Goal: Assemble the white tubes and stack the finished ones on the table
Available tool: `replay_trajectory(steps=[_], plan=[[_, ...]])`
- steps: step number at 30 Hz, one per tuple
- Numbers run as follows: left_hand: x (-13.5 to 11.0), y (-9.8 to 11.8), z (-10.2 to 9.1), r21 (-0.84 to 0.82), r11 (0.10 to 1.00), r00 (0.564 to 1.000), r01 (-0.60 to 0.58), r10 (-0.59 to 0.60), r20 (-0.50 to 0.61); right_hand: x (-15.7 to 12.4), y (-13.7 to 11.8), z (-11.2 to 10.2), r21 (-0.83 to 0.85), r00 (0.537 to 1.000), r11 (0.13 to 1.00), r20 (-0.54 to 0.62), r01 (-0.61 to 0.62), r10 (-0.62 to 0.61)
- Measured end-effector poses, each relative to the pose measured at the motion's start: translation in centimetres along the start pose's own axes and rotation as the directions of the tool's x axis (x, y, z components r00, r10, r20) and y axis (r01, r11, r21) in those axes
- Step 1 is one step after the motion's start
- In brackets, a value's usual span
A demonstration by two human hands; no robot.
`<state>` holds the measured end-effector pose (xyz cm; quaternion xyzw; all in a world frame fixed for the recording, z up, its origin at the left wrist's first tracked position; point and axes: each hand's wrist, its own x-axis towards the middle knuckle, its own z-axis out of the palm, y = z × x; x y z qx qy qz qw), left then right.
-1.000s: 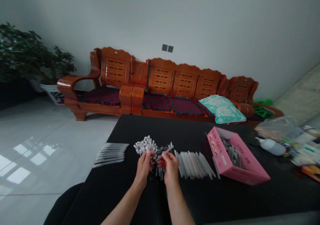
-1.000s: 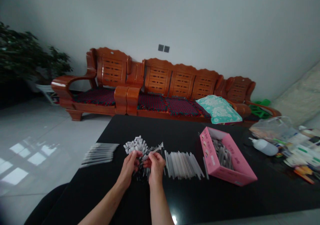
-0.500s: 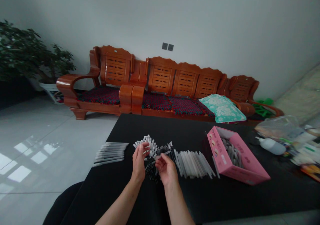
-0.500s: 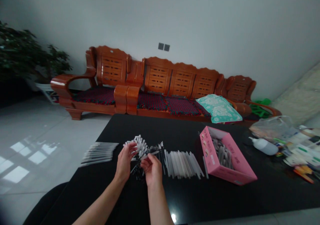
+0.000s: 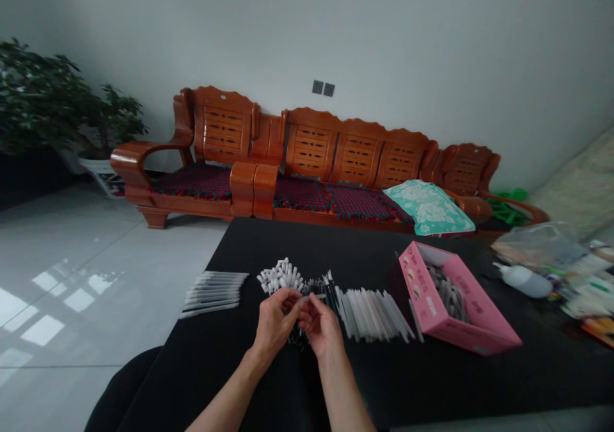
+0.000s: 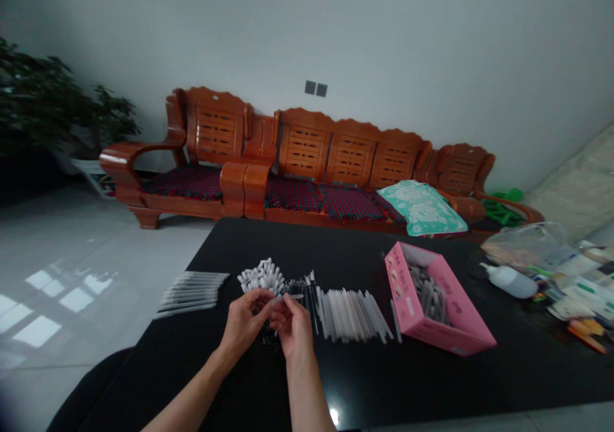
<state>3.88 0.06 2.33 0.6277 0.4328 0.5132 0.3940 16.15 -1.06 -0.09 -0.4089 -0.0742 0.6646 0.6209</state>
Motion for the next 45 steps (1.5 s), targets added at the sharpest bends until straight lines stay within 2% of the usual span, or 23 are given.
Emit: replay_trajectory(steps=[2,3,5,6,7,9,10,11,13,15,17,19,22,26,29,32,35,38,41,43,45], plan=[[0.4,-0.2,-0.5,0.017,1.000,0.997,0.001,0.000,-0.073,-0.4,0.1,-0.1,-0.146,1.000,0.989,0.015,0.027,-0.025],[0.6,-0.3,-0.8,0.015,1.000,0.994,0.011,-0.010,-0.108,-0.6,0.1,-0.2,-0.237,0.997,0.968,0.018,0.083,-0.082],[1.0,-0.6,-1.3,-0.005,0.999,0.989,0.034,-0.034,-0.143,-1.0,-0.2,-0.3,-0.451,0.955,0.848,0.032,0.278,-0.296],[1.2,-0.7,-1.5,-0.019,0.999,0.989,0.043,-0.045,-0.141,-1.2,-0.4,-0.3,-0.557,0.901,0.736,0.056,0.386,-0.430],[1.3,-0.7,-1.7,-0.035,0.998,0.990,0.051,-0.055,-0.132,-1.4,-0.7,-0.2,-0.648,0.827,0.593,0.107,0.479,-0.551],[1.4,-0.8,-1.8,-0.070,0.995,0.992,0.066,-0.073,-0.103,-1.5,-1.4,-0.1,-0.749,0.679,0.290,0.275,0.595,-0.681],[1.4,-0.7,-1.7,-0.087,0.993,0.993,0.074,-0.081,-0.083,-1.6,-1.7,0.1,-0.761,0.629,0.168,0.367,0.626,-0.685],[1.4,-0.7,-1.6,-0.103,0.991,0.994,0.081,-0.088,-0.063,-1.6,-1.9,0.2,-0.758,0.598,0.071,0.449,0.648,-0.664],[1.3,-0.7,-1.4,-0.136,0.986,0.995,0.092,-0.096,-0.024,-1.5,-2.2,0.6,-0.750,0.586,-0.047,0.552,0.659,-0.593],[1.3,-0.8,-1.3,-0.174,0.979,0.994,0.107,-0.106,0.017,-1.3,-2.1,0.6,-0.758,0.602,-0.100,0.584,0.644,-0.544],[1.4,-1.2,-1.5,-0.212,0.969,0.992,0.126,-0.119,0.046,-1.1,-2.1,0.4,-0.771,0.617,-0.121,0.583,0.625,-0.530],[1.4,-1.9,-2.1,-0.179,0.973,0.990,0.143,-0.138,0.040,-1.0,-2.1,-0.2,-0.789,0.619,-0.125,0.560,0.602,-0.550],[0.9,-3.2,-3.1,0.078,0.983,0.984,0.164,-0.169,0.049,-0.5,-2.5,-1.5,-0.814,0.619,-0.111,0.514,0.570,-0.594],[-0.9,-4.9,-3.6,0.393,0.918,0.955,0.054,-0.162,0.247,0.1,-2.9,-2.7,-0.837,0.637,-0.050,0.452,0.545,-0.624],[-2.2,-5.7,-3.2,0.504,0.864,0.943,-0.006,-0.163,0.291,0.3,-2.9,-2.9,-0.844,0.654,-0.009,0.422,0.536,-0.628],[-2.7,-5.9,-2.8,0.509,0.861,0.947,-0.007,-0.158,0.281,0.2,-2.8,-2.7,-0.839,0.661,0.015,0.418,0.545,-0.623],[-2.5,-5.6,-2.7,0.383,0.922,0.967,0.050,-0.141,0.211,-0.1,-2.7,-2.4,-0.830,0.667,0.031,0.424,0.556,-0.613],[-1.9,-4.7,-2.9,0.068,0.964,0.953,0.258,-0.266,0.148,-0.4,-2.7,-2.1,-0.820,0.679,0.058,0.430,0.570,-0.595],[-1.3,-3.7,-3.4,-0.326,0.838,0.897,0.438,-0.383,0.221,-0.8,-2.5,-1.7,-0.805,0.687,0.083,0.443,0.588,-0.576],[-1.0,-3.1,-3.7,-0.491,0.740,0.888,0.460,-0.382,0.256,-0.9,-2.3,-1.4,-0.795,0.685,0.086,0.456,0.600,-0.567],[-0.8,-2.7,-3.9,-0.568,0.682,0.887,0.461,-0.381,0.262,-1.0,-2.1,-1.0,-0.792,0.690,0.087,0.465,0.604,-0.554]])
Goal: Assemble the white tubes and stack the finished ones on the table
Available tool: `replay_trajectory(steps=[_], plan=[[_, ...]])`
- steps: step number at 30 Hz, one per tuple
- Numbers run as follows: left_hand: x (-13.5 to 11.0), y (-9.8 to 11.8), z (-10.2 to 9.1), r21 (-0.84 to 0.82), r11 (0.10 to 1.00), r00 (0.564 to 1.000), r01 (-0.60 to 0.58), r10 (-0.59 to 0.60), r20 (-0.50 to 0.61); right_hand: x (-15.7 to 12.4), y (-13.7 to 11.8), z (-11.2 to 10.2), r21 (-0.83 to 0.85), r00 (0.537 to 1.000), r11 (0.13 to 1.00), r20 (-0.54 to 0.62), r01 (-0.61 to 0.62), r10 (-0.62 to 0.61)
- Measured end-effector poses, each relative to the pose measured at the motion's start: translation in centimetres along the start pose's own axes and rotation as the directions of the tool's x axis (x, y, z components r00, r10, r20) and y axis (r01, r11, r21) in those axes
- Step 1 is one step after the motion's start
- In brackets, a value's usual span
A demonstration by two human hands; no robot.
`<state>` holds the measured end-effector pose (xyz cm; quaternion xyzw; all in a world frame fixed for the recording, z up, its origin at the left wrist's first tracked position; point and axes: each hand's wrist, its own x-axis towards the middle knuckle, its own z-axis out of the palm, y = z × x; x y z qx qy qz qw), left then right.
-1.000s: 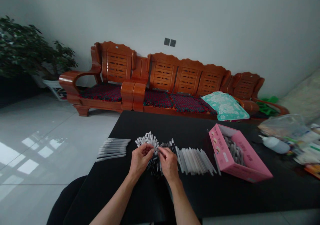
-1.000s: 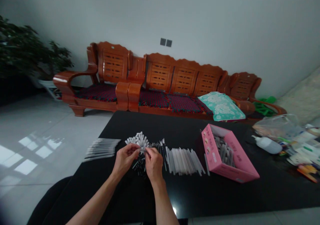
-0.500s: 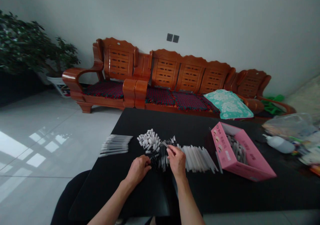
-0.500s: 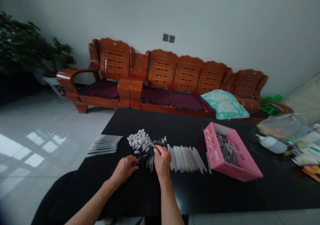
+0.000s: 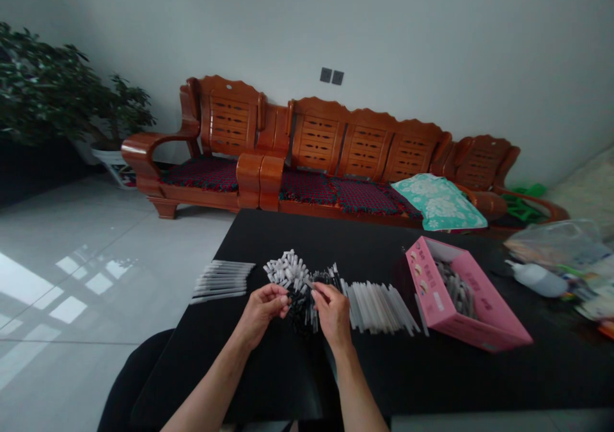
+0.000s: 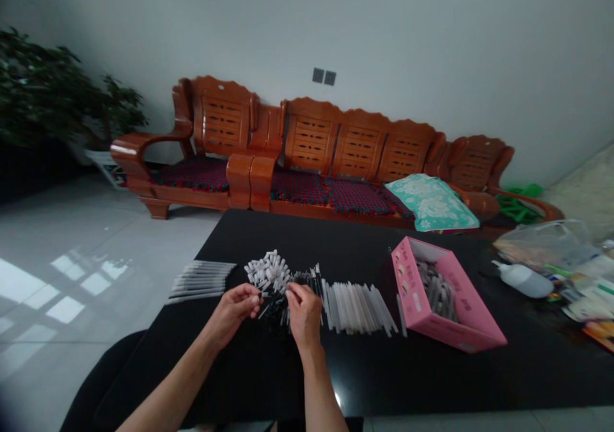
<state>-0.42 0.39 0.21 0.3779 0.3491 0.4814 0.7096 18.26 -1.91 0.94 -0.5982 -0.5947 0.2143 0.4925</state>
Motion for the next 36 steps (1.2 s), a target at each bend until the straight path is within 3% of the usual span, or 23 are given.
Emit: replay_trajectory(steps=[11,19,24,28,36], plan=[[0.7,0.1,0.5,-0.111,0.992,0.999,-0.054,0.053,-0.007,-0.6,-2.3,0.9,0.033,0.987,0.999,0.156,0.041,-0.046],[0.7,0.4,0.2,0.029,0.999,0.998,-0.041,0.043,-0.053,-0.5,-2.1,1.1,0.014,0.985,0.999,0.164,0.049,-0.051],[1.1,0.6,0.0,-0.112,0.994,0.991,-0.012,-0.003,-0.136,-0.6,-2.1,1.3,-0.050,0.986,0.997,0.158,0.056,-0.047],[1.3,0.7,0.1,-0.195,0.981,0.991,-0.009,-0.018,-0.135,-0.5,-2.5,1.3,-0.161,0.987,0.981,0.139,0.104,-0.082],[1.4,0.4,0.2,-0.202,0.979,0.986,-0.028,-0.005,-0.165,-0.3,-2.9,1.3,-0.239,0.981,0.958,0.150,0.157,-0.123]])
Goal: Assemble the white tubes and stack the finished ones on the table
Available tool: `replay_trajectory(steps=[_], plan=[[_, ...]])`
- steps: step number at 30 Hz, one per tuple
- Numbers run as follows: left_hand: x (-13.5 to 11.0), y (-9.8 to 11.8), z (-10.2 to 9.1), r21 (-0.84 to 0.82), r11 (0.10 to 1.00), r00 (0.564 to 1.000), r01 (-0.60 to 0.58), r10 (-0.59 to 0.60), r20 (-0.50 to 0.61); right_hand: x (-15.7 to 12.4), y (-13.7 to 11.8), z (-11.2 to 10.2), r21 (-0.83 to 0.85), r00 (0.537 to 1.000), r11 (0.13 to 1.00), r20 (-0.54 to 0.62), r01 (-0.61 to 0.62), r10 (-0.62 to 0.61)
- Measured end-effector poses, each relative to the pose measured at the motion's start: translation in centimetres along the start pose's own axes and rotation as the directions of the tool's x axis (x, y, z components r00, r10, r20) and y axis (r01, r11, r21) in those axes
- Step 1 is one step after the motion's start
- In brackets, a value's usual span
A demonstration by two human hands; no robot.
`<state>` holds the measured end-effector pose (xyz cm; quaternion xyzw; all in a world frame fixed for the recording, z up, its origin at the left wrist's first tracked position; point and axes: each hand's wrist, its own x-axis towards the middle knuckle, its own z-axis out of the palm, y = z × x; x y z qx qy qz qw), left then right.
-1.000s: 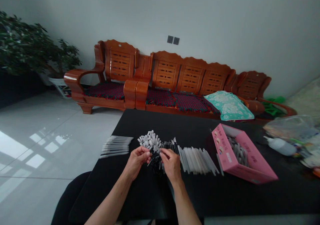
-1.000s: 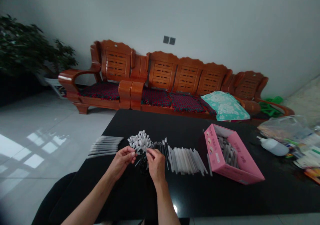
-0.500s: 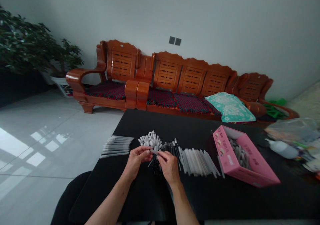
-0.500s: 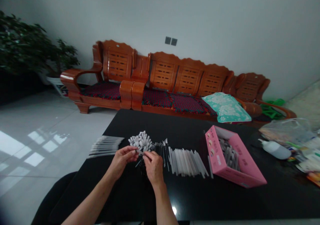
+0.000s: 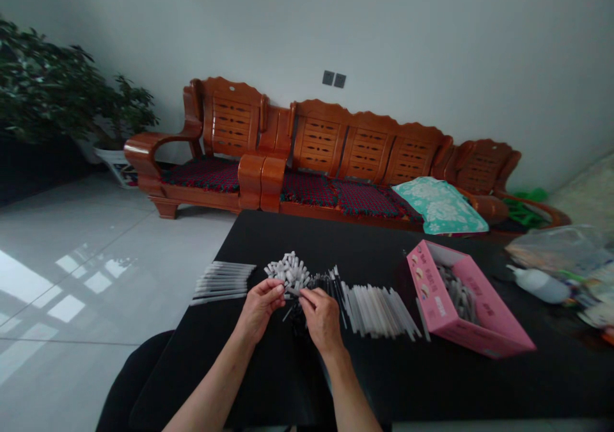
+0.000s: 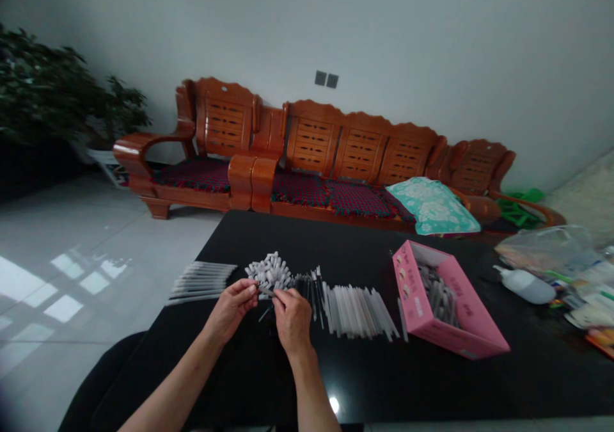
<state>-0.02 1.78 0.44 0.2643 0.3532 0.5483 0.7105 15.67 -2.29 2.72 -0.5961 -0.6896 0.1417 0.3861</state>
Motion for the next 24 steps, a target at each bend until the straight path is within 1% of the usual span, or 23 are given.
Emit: replay_trajectory(steps=[5,10,14,18,20,24], plan=[[-0.17,0.18,0.23,0.008,1.000,1.000,-0.007,0.007,0.008,-0.11,-0.20,-0.01,-0.029,1.000,1.000,0.010,0.000,0.000],[-0.27,0.22,0.29,0.059,0.998,1.000,-0.027,0.026,0.012,-0.14,-0.26,0.01,-0.062,1.000,0.998,0.013,-0.004,0.005],[-0.28,0.22,0.17,0.162,0.982,0.994,-0.103,0.097,0.039,-0.12,-0.08,0.04,-0.098,1.000,0.995,0.012,-0.001,0.002],[-0.22,0.36,0.04,0.302,0.929,0.977,-0.214,0.197,0.086,-0.17,-0.07,-0.01,-0.131,1.000,0.991,0.017,0.013,-0.011],[-0.16,0.43,0.00,0.339,0.910,0.971,-0.239,0.219,0.098,-0.20,-0.14,-0.04,-0.147,1.000,0.989,0.016,0.016,-0.014],[-0.12,0.47,0.00,0.368,0.896,0.969,-0.247,0.228,0.096,-0.26,-0.25,-0.08,-0.172,1.000,0.985,0.026,0.018,-0.014]])
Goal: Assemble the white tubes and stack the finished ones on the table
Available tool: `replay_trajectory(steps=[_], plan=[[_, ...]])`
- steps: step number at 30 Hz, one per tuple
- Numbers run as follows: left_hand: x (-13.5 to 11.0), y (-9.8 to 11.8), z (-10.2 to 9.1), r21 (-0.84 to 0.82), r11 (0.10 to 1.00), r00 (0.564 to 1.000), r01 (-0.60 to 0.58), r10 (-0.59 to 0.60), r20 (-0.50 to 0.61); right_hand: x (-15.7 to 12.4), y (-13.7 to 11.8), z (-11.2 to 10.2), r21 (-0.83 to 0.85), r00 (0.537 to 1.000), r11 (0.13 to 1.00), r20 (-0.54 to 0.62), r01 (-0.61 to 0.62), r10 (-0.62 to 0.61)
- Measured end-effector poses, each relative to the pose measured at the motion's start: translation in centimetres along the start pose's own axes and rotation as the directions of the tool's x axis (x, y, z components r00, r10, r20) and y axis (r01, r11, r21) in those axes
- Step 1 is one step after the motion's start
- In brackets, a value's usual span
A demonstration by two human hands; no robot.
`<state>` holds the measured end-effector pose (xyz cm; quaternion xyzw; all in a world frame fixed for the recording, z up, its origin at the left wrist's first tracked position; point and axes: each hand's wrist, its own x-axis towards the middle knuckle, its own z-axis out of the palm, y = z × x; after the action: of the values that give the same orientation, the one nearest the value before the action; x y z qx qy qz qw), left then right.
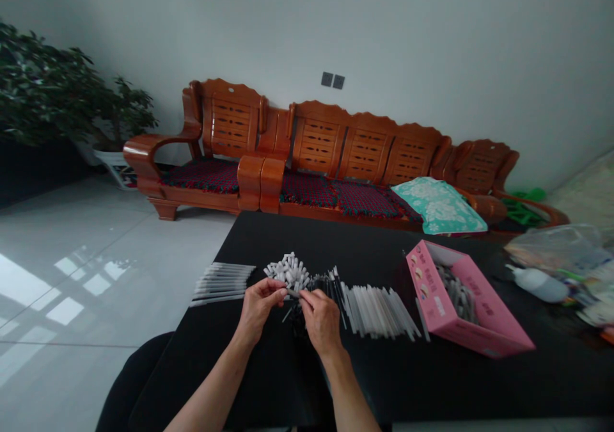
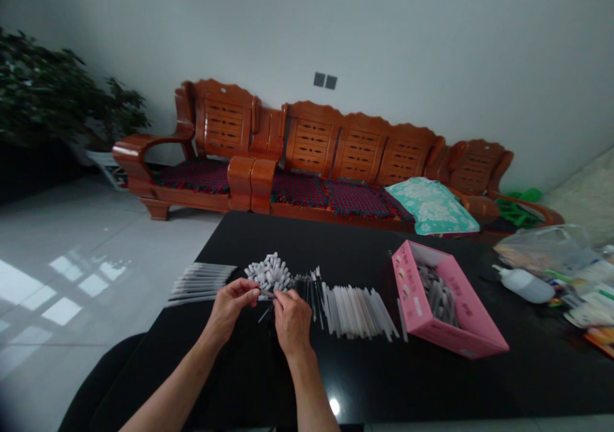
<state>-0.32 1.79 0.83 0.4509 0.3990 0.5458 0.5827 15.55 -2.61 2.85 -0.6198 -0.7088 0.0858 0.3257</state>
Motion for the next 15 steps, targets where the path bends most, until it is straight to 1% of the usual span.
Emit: replay_trajectory(steps=[9,15], plan=[[0.00,-0.21,-0.08,0.045,0.999,1.000,-0.006,0.005,0.010,0.01,0.11,-0.10,-0.047,1.000,0.999,0.011,0.013,-0.013],[-0.20,0.09,-0.02,0.080,0.997,1.000,-0.002,0.001,0.011,0.00,0.29,0.07,-0.037,1.000,0.999,0.016,-0.003,0.004]])
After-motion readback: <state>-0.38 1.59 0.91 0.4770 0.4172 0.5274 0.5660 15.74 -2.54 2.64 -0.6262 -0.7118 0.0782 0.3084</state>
